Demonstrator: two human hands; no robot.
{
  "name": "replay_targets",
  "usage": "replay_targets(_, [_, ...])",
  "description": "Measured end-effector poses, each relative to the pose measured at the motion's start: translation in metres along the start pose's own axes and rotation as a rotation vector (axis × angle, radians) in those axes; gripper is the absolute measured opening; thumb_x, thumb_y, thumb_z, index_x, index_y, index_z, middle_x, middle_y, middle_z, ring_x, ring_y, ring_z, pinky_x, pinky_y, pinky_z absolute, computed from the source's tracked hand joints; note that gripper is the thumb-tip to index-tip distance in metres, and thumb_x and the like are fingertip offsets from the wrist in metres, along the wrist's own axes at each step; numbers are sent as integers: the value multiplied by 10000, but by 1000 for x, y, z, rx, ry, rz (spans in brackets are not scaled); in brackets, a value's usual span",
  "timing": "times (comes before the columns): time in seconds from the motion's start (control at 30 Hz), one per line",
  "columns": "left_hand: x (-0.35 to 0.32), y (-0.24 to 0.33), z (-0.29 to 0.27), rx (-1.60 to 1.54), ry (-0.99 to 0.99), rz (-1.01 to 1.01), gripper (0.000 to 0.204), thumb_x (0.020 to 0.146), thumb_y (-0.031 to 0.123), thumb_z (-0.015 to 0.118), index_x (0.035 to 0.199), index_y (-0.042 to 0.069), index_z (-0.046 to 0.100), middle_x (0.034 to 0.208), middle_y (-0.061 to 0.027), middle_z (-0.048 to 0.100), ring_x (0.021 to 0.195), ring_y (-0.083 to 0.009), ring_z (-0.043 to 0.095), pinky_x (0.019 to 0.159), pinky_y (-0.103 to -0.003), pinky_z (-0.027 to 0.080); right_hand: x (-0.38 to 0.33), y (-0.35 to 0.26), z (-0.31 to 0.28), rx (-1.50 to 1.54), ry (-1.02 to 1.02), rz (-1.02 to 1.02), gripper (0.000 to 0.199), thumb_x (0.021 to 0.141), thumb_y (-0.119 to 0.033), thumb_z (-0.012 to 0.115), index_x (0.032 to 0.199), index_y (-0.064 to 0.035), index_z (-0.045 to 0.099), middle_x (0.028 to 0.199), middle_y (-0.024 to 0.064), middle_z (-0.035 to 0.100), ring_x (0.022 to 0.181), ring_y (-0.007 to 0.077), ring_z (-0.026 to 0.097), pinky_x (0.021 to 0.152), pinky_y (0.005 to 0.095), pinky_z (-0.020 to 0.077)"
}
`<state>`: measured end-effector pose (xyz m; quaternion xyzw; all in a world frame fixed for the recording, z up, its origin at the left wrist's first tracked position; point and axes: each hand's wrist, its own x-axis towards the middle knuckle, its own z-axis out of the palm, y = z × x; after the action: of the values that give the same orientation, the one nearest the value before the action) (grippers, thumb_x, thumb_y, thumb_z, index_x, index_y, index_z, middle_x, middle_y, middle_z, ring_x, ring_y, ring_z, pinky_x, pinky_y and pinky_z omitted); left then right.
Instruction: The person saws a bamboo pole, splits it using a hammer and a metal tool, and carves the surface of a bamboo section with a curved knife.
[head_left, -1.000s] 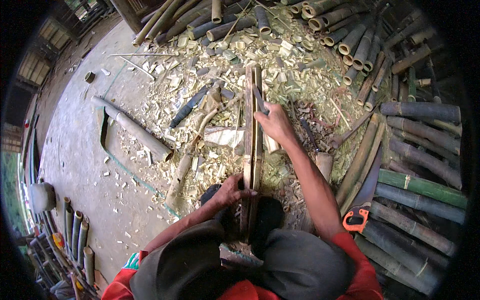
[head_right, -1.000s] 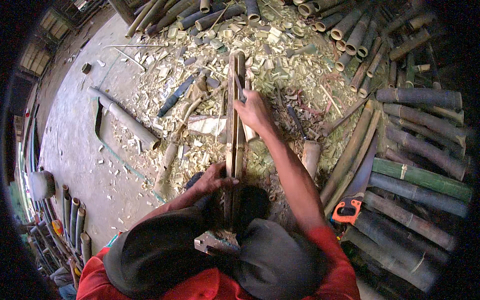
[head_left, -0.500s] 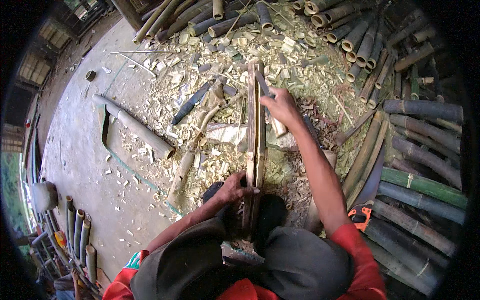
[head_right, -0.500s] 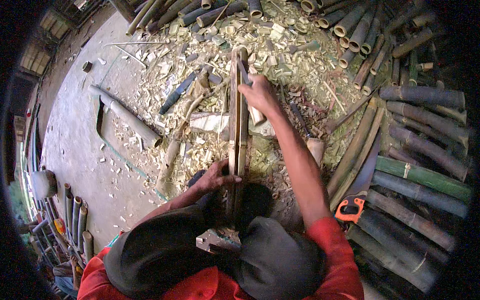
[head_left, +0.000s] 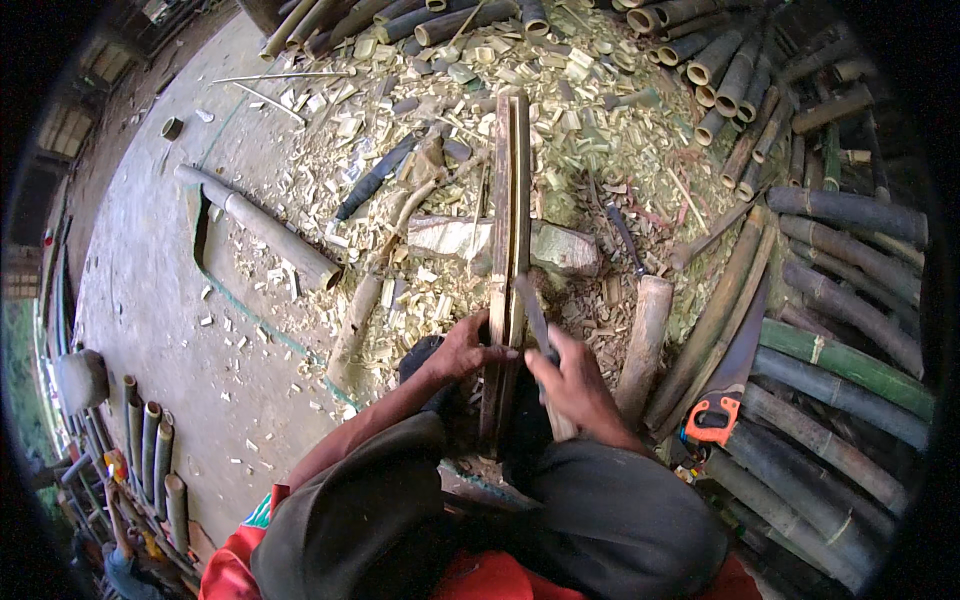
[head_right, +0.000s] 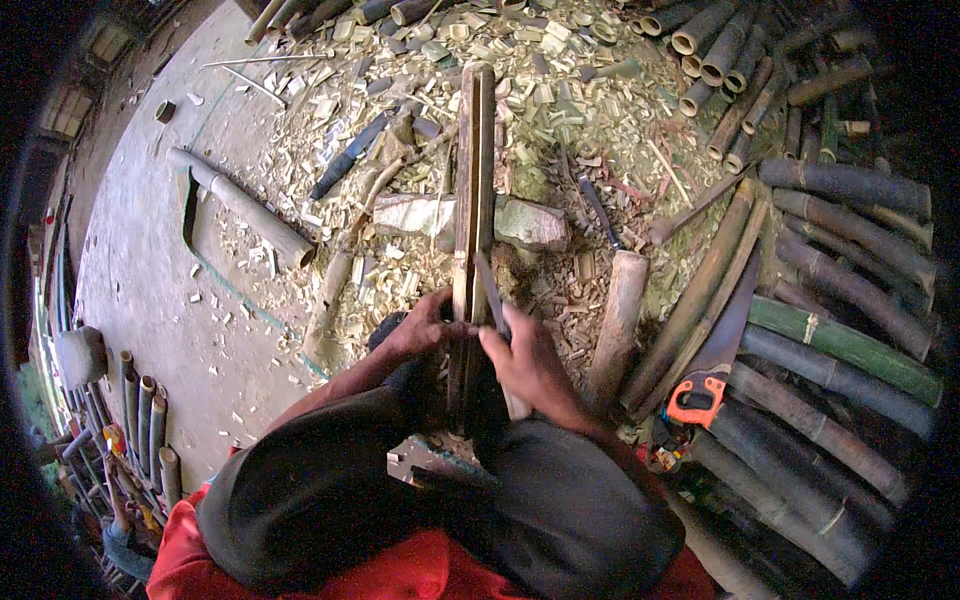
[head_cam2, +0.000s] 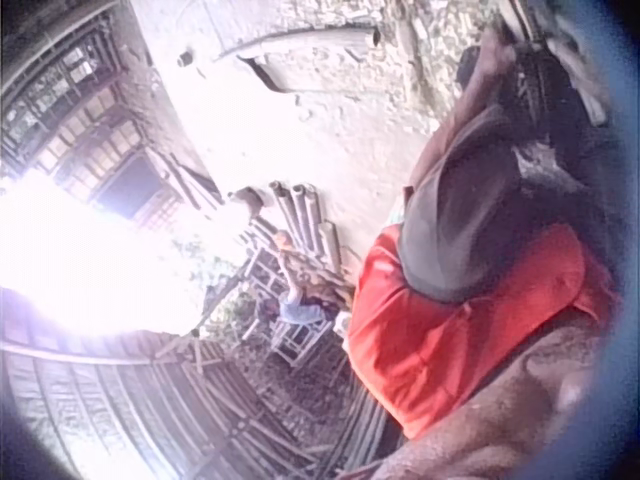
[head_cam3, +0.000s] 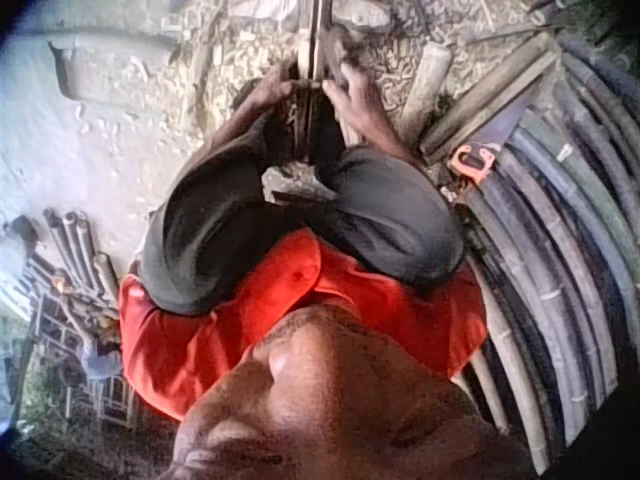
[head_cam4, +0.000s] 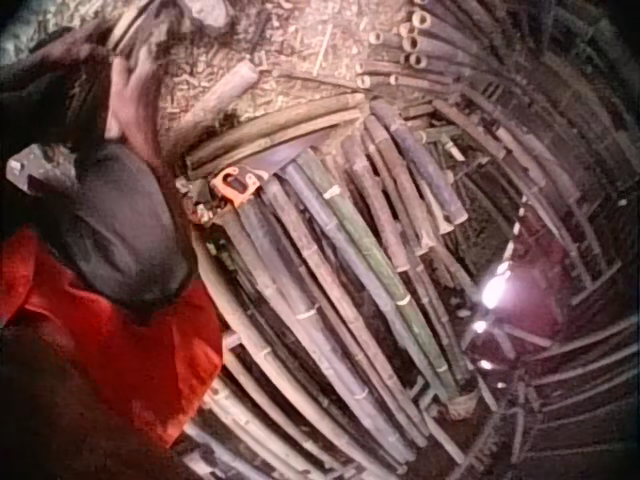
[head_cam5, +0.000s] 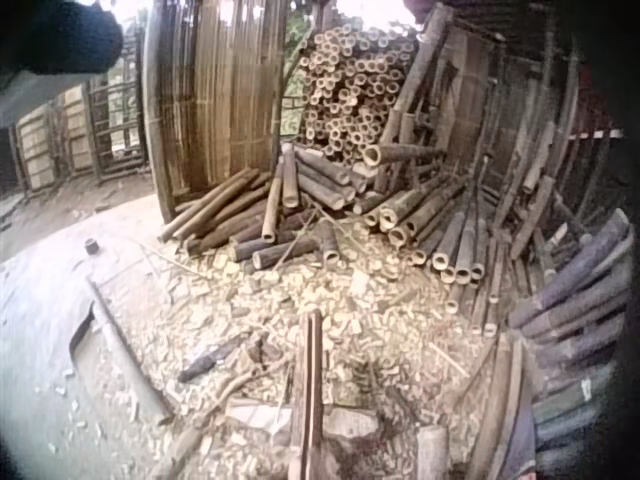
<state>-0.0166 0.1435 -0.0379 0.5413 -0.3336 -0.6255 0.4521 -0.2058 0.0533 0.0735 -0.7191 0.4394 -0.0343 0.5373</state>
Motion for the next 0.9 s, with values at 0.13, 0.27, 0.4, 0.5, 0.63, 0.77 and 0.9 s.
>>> replay_targets(0.13, [5, -6, 8, 42, 1, 10, 627, 772, 204, 863, 1284, -11, 570, 1123, -115, 694, 1027, -186, 643, 951, -365, 517, -13, 9, 5, 3, 27, -10, 361, 935, -241, 652, 1128, 60, 606, 858, 274, 666, 829, 415, 695, 734, 477, 521])
replay_targets(0.27, [4, 0, 12, -66, 27, 75, 599, 794, 184, 843, 1287, -8, 563, 1123, -100, 698, 1001, -182, 651, 929, -358, 527, 6, -25, -4, 147, -20, 217, 374, 937, -258, 653, 1109, 69, 596, 802, 249, 652, 779, 359, 697, 705, 463, 521])
replay_targets(0.4, [-4, 23, 2, -157, -50, 31, 734, 840, 228, 816, 1431, -15, 455, 1235, -107, 660, 1108, -200, 645, 977, -368, 522, -32, -26, -50, 364, -97, 94, 377, 961, -272, 648, 1183, 26, 585, 763, 73, 611, 653, 178, 611, 591, 353, 530])
replay_targets(0.5, [-1, 62, -2, 88, -28, 198, 828, 765, 202, 903, 1431, -21, 464, 1248, -137, 657, 1163, -230, 625, 1015, -379, 505, -68, -12, -78, 404, 224, 10, 387, 977, -294, 652, 1230, -11, 577, 790, 32, 581, 701, 129, 599, 536, 304, 535])
replay_targets(0.63, [-14, 147, 5, 421, 88, 491, 1094, 713, 293, 945, 1545, -23, 309, 1541, -243, 417, 1425, -324, 411, 1221, -438, 274, -113, 16, -113, 498, 424, 73, 455, 972, -299, 654, 1330, -37, 553, 894, 80, 620, 727, 165, 619, 590, 326, 530])
replay_targets(0.77, [-9, 284, 15, 285, 241, 498, 1120, 732, 442, 892, 1524, -74, 291, 1434, -298, 494, 1313, -373, 520, 1125, -549, 419, -142, 23, -110, 594, 646, 70, 378, 993, -250, 608, 1322, -66, 576, 780, 73, 609, 574, 175, 598, 540, 329, 498])
replay_targets(0.9, [14, 310, -9, 237, 214, 646, 592, 823, 334, 842, 1203, -78, 652, 1044, -183, 726, 945, -236, 700, 900, -381, 556, -166, -6, -94, 303, 554, -233, 532, 959, -325, 666, 1357, -6, 513, 971, 106, 643, 842, 205, 650, 762, 354, 535])
